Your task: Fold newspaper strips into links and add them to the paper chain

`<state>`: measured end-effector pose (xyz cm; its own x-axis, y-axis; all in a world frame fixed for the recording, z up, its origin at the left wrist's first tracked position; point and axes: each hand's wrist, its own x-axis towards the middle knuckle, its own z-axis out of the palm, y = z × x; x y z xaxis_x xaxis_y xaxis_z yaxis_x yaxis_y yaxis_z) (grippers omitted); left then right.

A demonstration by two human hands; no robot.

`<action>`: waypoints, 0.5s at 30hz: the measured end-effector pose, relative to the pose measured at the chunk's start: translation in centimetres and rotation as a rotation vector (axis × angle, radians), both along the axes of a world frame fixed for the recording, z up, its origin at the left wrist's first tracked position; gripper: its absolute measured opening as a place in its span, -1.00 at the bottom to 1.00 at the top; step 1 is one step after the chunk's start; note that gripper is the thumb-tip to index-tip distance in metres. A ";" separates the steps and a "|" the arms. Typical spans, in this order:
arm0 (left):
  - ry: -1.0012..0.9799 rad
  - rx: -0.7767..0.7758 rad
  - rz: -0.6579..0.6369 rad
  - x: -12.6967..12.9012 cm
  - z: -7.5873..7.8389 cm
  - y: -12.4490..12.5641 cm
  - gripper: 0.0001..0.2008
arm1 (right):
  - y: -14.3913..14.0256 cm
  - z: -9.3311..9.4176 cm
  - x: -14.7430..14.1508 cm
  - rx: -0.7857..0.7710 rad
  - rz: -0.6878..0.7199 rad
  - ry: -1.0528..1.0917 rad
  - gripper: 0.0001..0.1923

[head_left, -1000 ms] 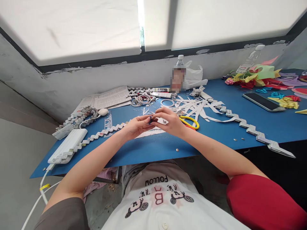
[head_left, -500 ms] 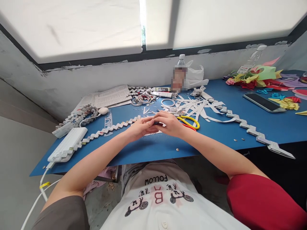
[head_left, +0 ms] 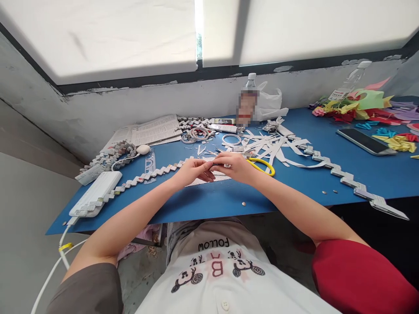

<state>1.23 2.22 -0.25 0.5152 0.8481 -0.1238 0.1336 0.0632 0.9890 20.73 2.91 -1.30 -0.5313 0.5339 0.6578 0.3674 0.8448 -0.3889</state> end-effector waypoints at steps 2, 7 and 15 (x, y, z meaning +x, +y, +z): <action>0.026 0.007 -0.018 0.2 -0.2 0.0 -0.46 | -0.1 0.2 0.1 -0.066 0.026 0.004 -0.73; 0.135 0.104 -0.083 -0.1 0.9 -0.5 -0.42 | -0.5 0.5 0.0 -0.278 -0.036 0.124 -0.70; 0.825 0.554 0.257 -5.6 3.2 2.4 -0.75 | 0.8 0.5 0.7 -0.790 -0.062 0.342 -0.61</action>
<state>-4.42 4.67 2.99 0.2414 0.9667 0.0852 0.8320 -0.2513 0.4945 21.43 3.68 -0.77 -0.3269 0.9236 0.2002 0.1595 0.2627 -0.9516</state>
